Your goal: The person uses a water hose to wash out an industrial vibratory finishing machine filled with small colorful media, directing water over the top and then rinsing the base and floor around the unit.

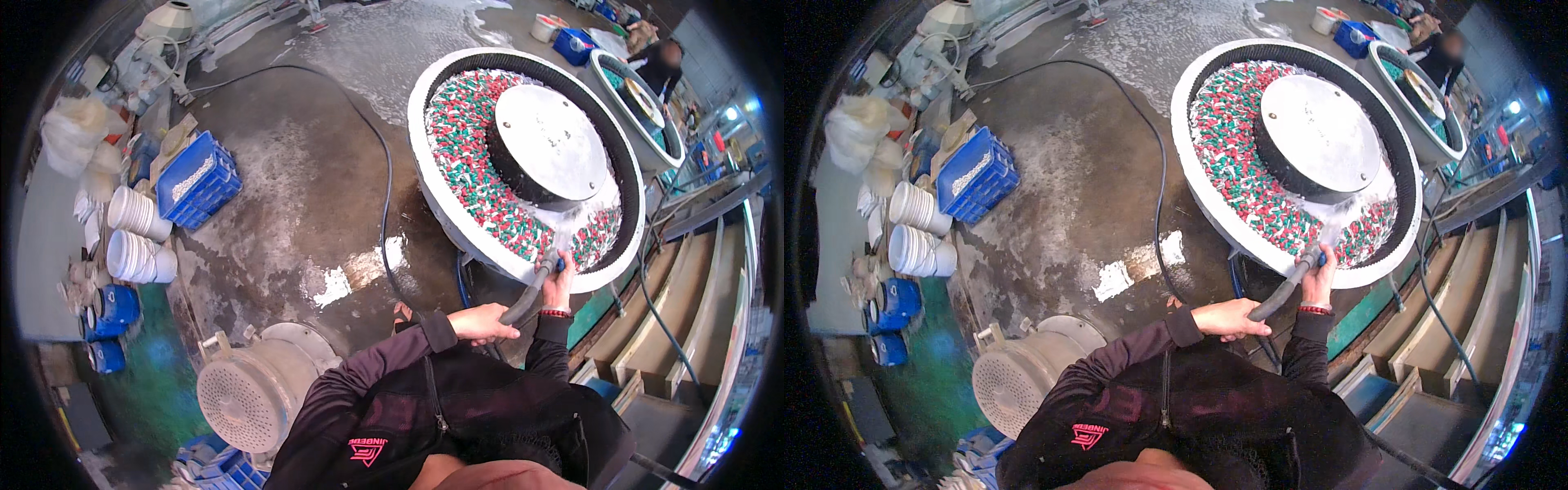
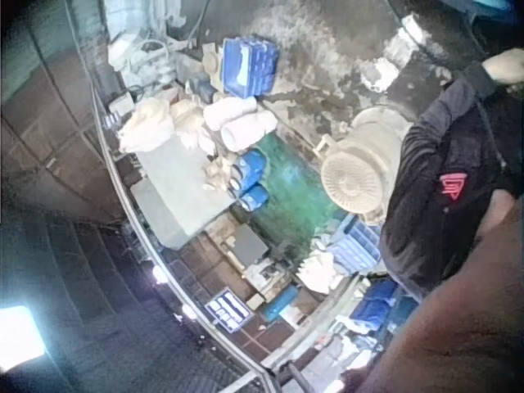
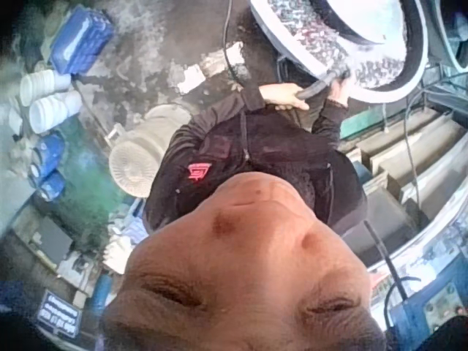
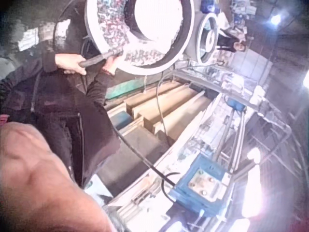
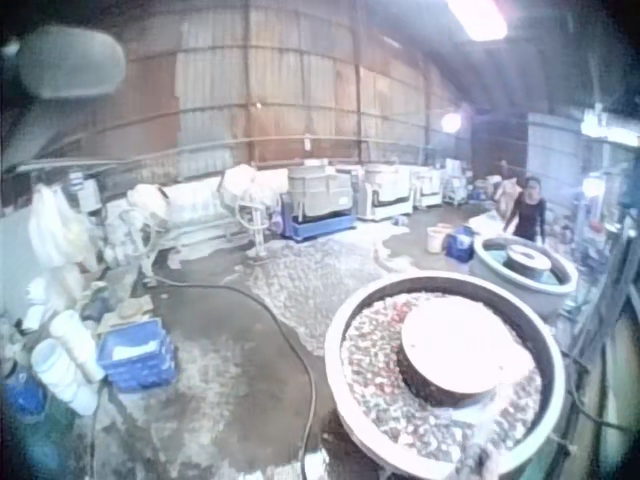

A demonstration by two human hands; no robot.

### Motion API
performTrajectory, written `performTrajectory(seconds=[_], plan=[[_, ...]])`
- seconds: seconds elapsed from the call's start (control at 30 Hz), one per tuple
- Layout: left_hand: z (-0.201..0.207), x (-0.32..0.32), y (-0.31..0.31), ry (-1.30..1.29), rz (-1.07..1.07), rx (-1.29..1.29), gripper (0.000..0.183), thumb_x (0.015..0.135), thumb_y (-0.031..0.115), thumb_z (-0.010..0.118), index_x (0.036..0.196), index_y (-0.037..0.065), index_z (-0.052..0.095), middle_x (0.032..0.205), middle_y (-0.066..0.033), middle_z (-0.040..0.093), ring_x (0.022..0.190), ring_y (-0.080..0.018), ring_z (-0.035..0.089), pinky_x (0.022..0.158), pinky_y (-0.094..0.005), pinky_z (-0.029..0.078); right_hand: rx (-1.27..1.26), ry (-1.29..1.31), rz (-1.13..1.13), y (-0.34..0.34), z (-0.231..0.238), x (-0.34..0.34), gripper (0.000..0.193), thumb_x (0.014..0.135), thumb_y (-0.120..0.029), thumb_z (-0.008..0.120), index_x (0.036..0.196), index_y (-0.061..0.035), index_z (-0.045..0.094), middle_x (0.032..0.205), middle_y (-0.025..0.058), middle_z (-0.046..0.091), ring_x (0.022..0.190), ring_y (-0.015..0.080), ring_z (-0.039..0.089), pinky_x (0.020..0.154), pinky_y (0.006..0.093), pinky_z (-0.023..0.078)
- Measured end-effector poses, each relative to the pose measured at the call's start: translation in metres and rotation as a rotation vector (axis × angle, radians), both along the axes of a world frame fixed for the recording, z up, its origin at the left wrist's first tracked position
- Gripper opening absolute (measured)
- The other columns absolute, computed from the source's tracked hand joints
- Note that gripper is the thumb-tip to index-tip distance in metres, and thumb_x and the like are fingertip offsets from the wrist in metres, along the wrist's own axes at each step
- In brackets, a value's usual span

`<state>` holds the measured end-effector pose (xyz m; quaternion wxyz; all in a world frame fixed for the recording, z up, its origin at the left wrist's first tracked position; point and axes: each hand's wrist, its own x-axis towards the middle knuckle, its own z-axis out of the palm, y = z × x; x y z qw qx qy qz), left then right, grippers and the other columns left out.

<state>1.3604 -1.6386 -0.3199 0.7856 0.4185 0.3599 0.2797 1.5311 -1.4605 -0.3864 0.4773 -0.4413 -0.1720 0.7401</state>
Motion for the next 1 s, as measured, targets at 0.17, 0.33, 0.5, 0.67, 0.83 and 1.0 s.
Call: performTrajectory(seconds=[0.17, 0.33, 0.5, 0.67, 0.83, 1.0], plan=[[0.014, -0.029, 0.03, 0.039, -0.029, -0.084, 0.026, 0.085, 0.027, 0.058, 0.08, 0.007, 0.042, 0.05, 0.0042, 0.036, 0.036, -0.0051, 0.035, 0.034, -0.0214, 0.028, -0.006, -0.032, -0.059, 0.019, -0.004, -0.021, 0.019, 0.075, -0.02, 0.057, 0.085, -0.0049, 0.054, 0.072, 0.0057, 0.055, 0.064, 0.0206, 0.053, 0.059, 0.0365, 0.047], [0.014, -0.035, 0.046, 0.015, -0.055, -0.125, 0.023, 0.085, 0.025, 0.058, 0.079, 0.008, 0.044, 0.052, 0.0051, 0.036, 0.038, -0.0042, 0.034, 0.034, -0.021, 0.028, 0.0, 0.04, -0.13, 0.021, 0.002, -0.036, 0.023, 0.076, -0.024, 0.059, 0.089, -0.0055, 0.052, 0.071, 0.0057, 0.054, 0.06, 0.0203, 0.053, 0.054, 0.038, 0.047], [0.016, -0.026, 0.05, 0.029, -0.122, -0.093, 0.026, 0.085, 0.028, 0.059, 0.08, 0.007, 0.044, 0.051, 0.0041, 0.038, 0.038, -0.0049, 0.037, 0.035, -0.0216, 0.03, 0.02, 0.06, -0.144, 0.018, 0.008, -0.013, 0.024, 0.075, -0.023, 0.059, 0.09, -0.0062, 0.05, 0.07, 0.0062, 0.051, 0.06, 0.0185, 0.053, 0.046, 0.0352, 0.048], [0.019, -0.029, 0.039, 0.114, -0.094, 0.061, 0.027, 0.085, 0.029, 0.058, 0.079, 0.007, 0.043, 0.052, 0.0033, 0.04, 0.038, -0.0057, 0.039, 0.034, -0.0221, 0.031, 0.087, 0.011, -0.182, 0.011, 0.015, -0.022, 0.03, 0.074, -0.021, 0.058, 0.096, -0.0033, 0.047, 0.077, 0.0101, 0.053, 0.066, 0.022, 0.055, 0.047, 0.0368, 0.048], [0.017, -0.05, 0.028, 0.152, -0.068, 0.155, 0.029, 0.085, 0.031, 0.058, 0.08, 0.006, 0.044, 0.051, 0.003, 0.04, 0.038, -0.006, 0.039, 0.035, -0.023, 0.031, 0.071, 0.003, -0.125, 0.002, 0.015, -0.04, 0.035, 0.074, -0.024, 0.056, 0.099, -0.0015, 0.046, 0.077, 0.0112, 0.053, 0.07, 0.0258, 0.059, 0.048, 0.0363, 0.048], [0.01, -0.098, 0.021, 0.047, -0.056, 0.163, 0.04, 0.091, 0.043, 0.041, 0.085, 0.004, 0.043, 0.052, 0.0016, 0.041, 0.039, -0.0068, 0.039, 0.038, -0.0227, 0.032, 0.027, -0.002, -0.135, -0.003, 0.01, -0.078, 0.036, 0.074, -0.023, 0.056, 0.101, -0.0024, 0.045, 0.081, 0.0125, 0.054, 0.07, 0.0296, 0.061, 0.049, 0.0361, 0.047]])
